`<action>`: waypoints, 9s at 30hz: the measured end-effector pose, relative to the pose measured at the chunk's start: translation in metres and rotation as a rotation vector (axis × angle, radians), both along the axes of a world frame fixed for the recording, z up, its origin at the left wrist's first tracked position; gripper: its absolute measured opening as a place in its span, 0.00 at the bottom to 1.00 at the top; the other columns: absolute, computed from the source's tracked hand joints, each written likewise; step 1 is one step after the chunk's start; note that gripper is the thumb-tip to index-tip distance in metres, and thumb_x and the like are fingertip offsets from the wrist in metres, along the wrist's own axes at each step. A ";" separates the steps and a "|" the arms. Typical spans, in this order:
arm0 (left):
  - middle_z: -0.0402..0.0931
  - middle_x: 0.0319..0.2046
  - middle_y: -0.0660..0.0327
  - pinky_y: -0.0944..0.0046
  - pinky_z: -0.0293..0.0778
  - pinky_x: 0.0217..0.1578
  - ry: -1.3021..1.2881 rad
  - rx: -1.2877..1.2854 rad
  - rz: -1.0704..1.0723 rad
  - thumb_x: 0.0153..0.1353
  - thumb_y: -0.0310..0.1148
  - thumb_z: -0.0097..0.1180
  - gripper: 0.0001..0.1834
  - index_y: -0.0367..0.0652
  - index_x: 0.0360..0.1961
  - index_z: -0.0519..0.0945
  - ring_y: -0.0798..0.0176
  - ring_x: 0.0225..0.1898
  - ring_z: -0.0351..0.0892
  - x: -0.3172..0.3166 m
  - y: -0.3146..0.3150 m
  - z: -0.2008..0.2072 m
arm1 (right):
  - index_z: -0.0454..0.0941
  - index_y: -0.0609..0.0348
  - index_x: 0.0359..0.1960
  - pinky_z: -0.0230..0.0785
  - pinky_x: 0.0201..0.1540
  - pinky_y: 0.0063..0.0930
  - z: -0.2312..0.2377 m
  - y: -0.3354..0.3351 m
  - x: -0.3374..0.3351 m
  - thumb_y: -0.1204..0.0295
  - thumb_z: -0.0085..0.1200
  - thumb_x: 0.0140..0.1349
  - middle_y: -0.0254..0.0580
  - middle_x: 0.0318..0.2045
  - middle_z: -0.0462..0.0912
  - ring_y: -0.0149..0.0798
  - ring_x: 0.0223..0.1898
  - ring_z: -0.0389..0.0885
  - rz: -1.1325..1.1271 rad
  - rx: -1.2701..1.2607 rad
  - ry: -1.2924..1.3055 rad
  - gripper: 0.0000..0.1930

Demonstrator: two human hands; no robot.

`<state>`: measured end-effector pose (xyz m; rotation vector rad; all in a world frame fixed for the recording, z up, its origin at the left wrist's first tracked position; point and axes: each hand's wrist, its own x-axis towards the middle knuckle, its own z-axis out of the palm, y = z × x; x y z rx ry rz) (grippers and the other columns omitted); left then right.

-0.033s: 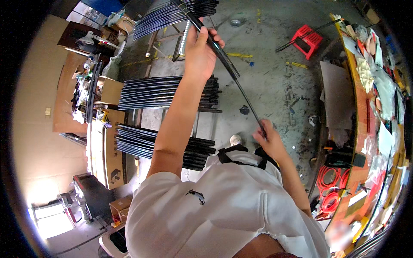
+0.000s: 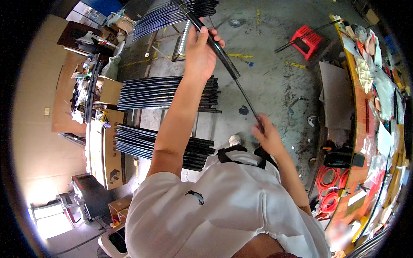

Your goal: The person picks up a long pole from a rack, wipes it with a cloth while holding it by hand, and then places it on a table.

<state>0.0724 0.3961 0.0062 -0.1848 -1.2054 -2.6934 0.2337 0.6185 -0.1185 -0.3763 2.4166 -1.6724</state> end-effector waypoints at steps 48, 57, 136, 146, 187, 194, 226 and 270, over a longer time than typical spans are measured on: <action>0.69 0.46 0.39 0.52 0.66 0.48 -1.397 -0.581 1.407 0.57 0.29 0.49 0.28 0.39 0.59 0.56 0.39 0.47 0.69 0.288 -0.142 -0.436 | 0.61 0.53 0.18 0.50 0.19 0.23 -0.108 0.075 0.024 0.63 0.55 0.59 0.28 0.12 0.62 0.25 0.14 0.56 -0.089 0.414 -0.590 0.17; 0.67 0.44 0.47 0.51 0.74 0.36 -1.801 -0.892 0.439 0.56 0.29 0.47 0.36 0.61 0.65 0.49 0.47 0.39 0.77 0.275 -0.150 -0.403 | 0.69 0.62 0.41 0.64 0.45 0.30 -0.122 0.100 0.039 0.66 0.55 0.58 0.38 0.34 0.72 0.33 0.34 0.70 -0.178 0.582 -0.656 0.16; 0.64 0.22 0.62 0.67 0.60 0.12 -1.197 -0.075 1.438 0.62 0.41 0.46 0.16 0.48 0.45 0.58 0.67 0.16 0.63 0.050 -0.202 -0.457 | 0.65 0.49 0.18 0.48 0.14 0.17 -0.134 0.124 0.137 0.64 0.49 0.62 0.23 0.10 0.61 0.20 0.12 0.56 -0.348 0.289 -0.773 0.15; 0.64 0.18 0.67 0.74 0.49 0.10 -0.811 0.097 0.634 0.57 0.32 0.56 0.12 0.47 0.37 0.66 0.76 0.12 0.55 0.126 -0.109 -0.258 | 0.69 0.57 0.15 0.56 0.19 0.24 -0.164 0.096 0.126 0.59 0.52 0.59 0.30 0.12 0.68 0.26 0.15 0.65 -0.479 0.290 -0.865 0.19; 0.75 0.41 0.56 0.76 0.52 0.05 -0.439 0.084 -0.465 0.66 0.38 0.41 0.12 0.42 0.43 0.66 0.77 0.06 0.54 -0.065 0.390 -0.087 | 0.70 0.58 0.41 0.66 0.47 0.39 -0.146 0.686 -0.224 0.67 0.51 0.53 0.43 0.44 0.73 0.46 0.48 0.70 -1.171 1.115 -0.041 0.14; 0.76 0.40 0.54 0.76 0.53 0.05 -0.537 0.037 -0.376 0.66 0.37 0.42 0.12 0.42 0.46 0.65 0.77 0.08 0.54 -0.072 0.426 -0.086 | 0.70 0.53 0.40 0.57 0.53 0.35 -0.194 0.727 -0.270 0.69 0.48 0.53 0.38 0.44 0.71 0.38 0.48 0.68 -1.179 1.396 -0.076 0.12; 0.66 0.28 0.64 0.76 0.50 0.08 -0.448 0.157 -0.766 0.65 0.39 0.43 0.10 0.43 0.36 0.67 0.79 0.08 0.54 0.057 0.308 -0.012 | 0.75 0.61 0.40 0.65 0.41 0.21 0.278 0.283 -0.352 0.63 0.46 0.64 0.38 0.33 0.78 0.28 0.34 0.72 -0.259 -0.013 0.800 0.14; 0.71 0.29 0.63 0.78 0.51 0.10 -0.413 0.363 -0.877 0.62 0.34 0.51 0.06 0.49 0.33 0.66 0.80 0.11 0.55 0.113 0.237 0.000 | 0.71 0.62 0.47 0.67 0.31 0.26 0.307 0.154 -0.130 0.51 0.40 0.61 0.48 0.47 0.75 0.35 0.27 0.73 0.154 0.338 1.325 0.26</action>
